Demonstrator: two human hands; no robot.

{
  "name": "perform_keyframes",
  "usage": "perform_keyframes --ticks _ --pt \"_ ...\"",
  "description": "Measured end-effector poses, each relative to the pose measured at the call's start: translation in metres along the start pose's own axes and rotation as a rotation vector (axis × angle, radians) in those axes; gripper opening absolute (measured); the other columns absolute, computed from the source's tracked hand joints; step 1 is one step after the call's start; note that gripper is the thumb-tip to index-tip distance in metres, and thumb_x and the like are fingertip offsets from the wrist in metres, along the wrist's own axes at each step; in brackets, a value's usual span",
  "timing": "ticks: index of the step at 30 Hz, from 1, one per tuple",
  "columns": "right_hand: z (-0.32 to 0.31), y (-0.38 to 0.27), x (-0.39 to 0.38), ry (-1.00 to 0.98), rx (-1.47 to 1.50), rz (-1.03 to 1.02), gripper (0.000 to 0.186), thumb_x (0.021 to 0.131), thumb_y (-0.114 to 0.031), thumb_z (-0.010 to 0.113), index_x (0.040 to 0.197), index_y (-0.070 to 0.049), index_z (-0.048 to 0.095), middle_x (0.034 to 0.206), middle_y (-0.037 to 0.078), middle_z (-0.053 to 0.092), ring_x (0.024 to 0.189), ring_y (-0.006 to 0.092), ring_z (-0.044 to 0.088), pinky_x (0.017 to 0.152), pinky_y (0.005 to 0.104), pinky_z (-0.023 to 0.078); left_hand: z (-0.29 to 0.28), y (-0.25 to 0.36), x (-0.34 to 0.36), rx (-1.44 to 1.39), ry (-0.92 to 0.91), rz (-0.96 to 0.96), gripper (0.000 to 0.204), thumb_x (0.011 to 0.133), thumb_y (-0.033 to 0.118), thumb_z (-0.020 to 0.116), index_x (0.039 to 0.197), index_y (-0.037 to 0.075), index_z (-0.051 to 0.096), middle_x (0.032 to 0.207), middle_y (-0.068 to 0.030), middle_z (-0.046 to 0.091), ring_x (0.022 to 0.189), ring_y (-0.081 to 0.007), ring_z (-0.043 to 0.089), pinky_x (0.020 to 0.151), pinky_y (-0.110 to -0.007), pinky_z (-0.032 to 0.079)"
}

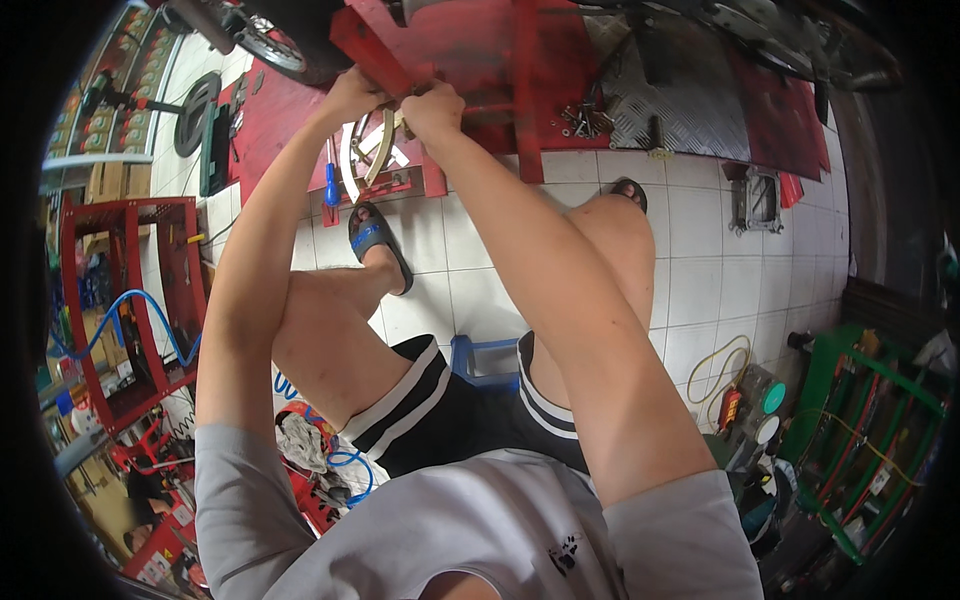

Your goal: The person sits on a low stool and works on a motorcycle brake assembly mounted on a red stand. They use a screwdriver to adjust components, then use a wrench to tighten a bolt on the assembly.

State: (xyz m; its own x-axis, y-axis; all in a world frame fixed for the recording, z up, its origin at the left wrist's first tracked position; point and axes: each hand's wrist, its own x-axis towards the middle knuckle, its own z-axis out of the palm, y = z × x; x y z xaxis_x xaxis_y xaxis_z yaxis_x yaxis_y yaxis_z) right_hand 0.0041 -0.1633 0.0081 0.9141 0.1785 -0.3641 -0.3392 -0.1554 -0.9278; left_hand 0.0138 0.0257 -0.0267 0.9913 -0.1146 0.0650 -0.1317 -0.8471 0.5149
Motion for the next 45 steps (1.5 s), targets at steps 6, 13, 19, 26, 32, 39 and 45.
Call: perform_keyframes --ticks 6,13,19,26,32,39,45 --pt "0.018 0.031 0.034 -0.003 -0.054 -0.065 0.024 0.072 -0.003 0.056 0.091 0.004 0.067 0.079 0.02 0.067 0.072 0.0284 0.066 0.066 0.0364 0.051 0.002 -0.013 -0.005 -0.273 -0.006 -0.06 0.023 0.076 0.015 0.069 0.095 0.004 0.072 0.083 -0.0144 0.071 0.077 -0.0229 0.069 0.072 -0.033 0.052" --pt "0.024 0.038 0.039 0.089 -0.121 -0.046 0.023 0.072 -0.004 0.057 0.091 0.003 0.069 0.078 0.02 0.068 0.07 0.0256 0.069 0.063 0.0358 0.053 -0.013 0.026 -0.011 -0.406 -0.085 -0.173 0.026 0.077 -0.001 0.067 0.103 -0.005 0.064 0.097 -0.0113 0.071 0.091 -0.0168 0.067 0.082 -0.03 0.053" --pt "0.021 0.026 0.026 0.073 -0.155 -0.03 0.025 0.071 -0.009 0.061 0.092 0.001 0.07 0.085 0.021 0.069 0.085 0.0307 0.068 0.077 0.0367 0.052 -0.014 0.01 -0.008 -0.337 -0.075 -0.186 0.027 0.072 0.0 0.072 0.098 -0.002 0.067 0.096 -0.0098 0.071 0.087 -0.0155 0.067 0.077 -0.03 0.052" --pt "0.019 0.026 0.03 0.091 -0.179 -0.029 0.026 0.07 -0.012 0.062 0.093 -0.003 0.07 0.089 0.02 0.069 0.092 0.0329 0.067 0.083 0.0379 0.05 -0.014 0.007 0.009 -0.227 -0.128 -0.015 0.028 0.068 -0.003 0.069 0.096 -0.003 0.068 0.085 -0.0112 0.071 0.082 -0.0187 0.069 0.073 -0.032 0.055" --pt "0.013 0.02 0.025 0.015 -0.16 -0.017 0.033 0.071 -0.01 0.063 0.1 0.004 0.065 0.102 0.028 0.063 0.1 0.0376 0.063 0.089 0.0394 0.05 -0.019 0.008 0.008 -0.355 -0.156 -0.059 0.033 0.064 -0.001 0.074 0.096 0.001 0.065 0.088 -0.0068 0.066 0.082 -0.0167 0.063 0.072 -0.033 0.052" --pt "0.018 0.018 0.023 0.035 -0.192 -0.024 0.028 0.071 -0.01 0.06 0.096 -0.001 0.07 0.093 0.021 0.069 0.092 0.0306 0.067 0.08 0.0367 0.052 -0.015 0.001 -0.001 -0.236 -0.036 0.013 0.029 0.065 0.005 0.073 0.093 0.0 0.069 0.082 -0.0117 0.071 0.075 -0.0204 0.069 0.07 -0.033 0.054" --pt "0.006 0.011 0.017 -0.025 -0.16 -0.035 0.029 0.073 -0.008 0.056 0.098 -0.001 0.069 0.096 0.018 0.069 0.088 0.0277 0.068 0.07 0.0375 0.055 -0.017 0.027 -0.009 0.066 0.007 0.052 0.025 0.067 0.013 0.072 0.09 0.006 0.072 0.077 -0.0173 0.068 0.071 -0.03 0.068 0.066 -0.035 0.053"
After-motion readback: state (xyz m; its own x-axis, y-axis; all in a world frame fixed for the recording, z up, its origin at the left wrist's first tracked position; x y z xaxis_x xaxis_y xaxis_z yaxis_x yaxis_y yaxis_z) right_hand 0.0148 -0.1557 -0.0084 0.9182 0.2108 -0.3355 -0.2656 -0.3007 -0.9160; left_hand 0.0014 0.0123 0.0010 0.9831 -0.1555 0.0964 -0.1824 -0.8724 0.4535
